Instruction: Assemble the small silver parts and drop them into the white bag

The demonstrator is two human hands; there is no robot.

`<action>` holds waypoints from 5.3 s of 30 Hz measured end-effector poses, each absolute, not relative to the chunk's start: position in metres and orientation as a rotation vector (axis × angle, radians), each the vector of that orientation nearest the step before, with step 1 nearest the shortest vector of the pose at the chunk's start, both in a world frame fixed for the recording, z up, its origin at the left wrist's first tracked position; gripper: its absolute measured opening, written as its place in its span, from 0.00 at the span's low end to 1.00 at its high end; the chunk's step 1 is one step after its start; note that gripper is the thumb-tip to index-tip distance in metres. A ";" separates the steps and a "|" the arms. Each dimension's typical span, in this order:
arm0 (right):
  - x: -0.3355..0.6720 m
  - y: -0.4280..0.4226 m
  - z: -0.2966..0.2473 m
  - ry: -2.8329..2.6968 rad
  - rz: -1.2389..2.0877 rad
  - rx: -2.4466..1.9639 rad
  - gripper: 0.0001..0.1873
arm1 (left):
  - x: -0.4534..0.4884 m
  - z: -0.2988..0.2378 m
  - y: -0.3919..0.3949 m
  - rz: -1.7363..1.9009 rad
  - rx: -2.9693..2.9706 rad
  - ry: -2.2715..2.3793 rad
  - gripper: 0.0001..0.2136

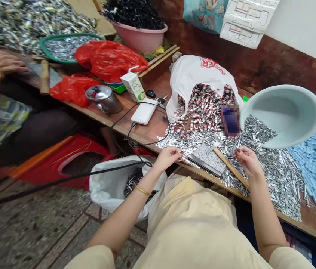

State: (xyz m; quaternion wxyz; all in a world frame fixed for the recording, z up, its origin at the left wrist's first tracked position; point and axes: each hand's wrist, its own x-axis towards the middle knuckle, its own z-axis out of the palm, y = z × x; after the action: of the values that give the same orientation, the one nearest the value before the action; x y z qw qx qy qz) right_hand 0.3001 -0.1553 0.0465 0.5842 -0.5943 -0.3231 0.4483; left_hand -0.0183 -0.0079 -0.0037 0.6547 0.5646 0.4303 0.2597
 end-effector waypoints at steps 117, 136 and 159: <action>0.210 -0.177 0.078 -2.275 0.570 -2.019 0.34 | -0.003 -0.008 -0.003 0.423 1.200 0.911 0.03; 0.207 -0.176 0.087 -2.290 0.467 -2.030 0.36 | -0.004 -0.007 -0.009 0.497 1.496 0.942 0.07; 0.238 -0.180 0.033 -1.781 -0.029 -2.376 0.24 | 0.007 0.008 -0.028 0.915 1.653 0.863 0.13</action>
State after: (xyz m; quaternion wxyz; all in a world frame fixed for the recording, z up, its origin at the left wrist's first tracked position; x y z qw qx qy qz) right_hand 0.2383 -0.1803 0.0325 0.0861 -0.7972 -0.5974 -0.0097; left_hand 0.0066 -0.0281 0.0080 0.5072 0.6858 0.3581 0.3797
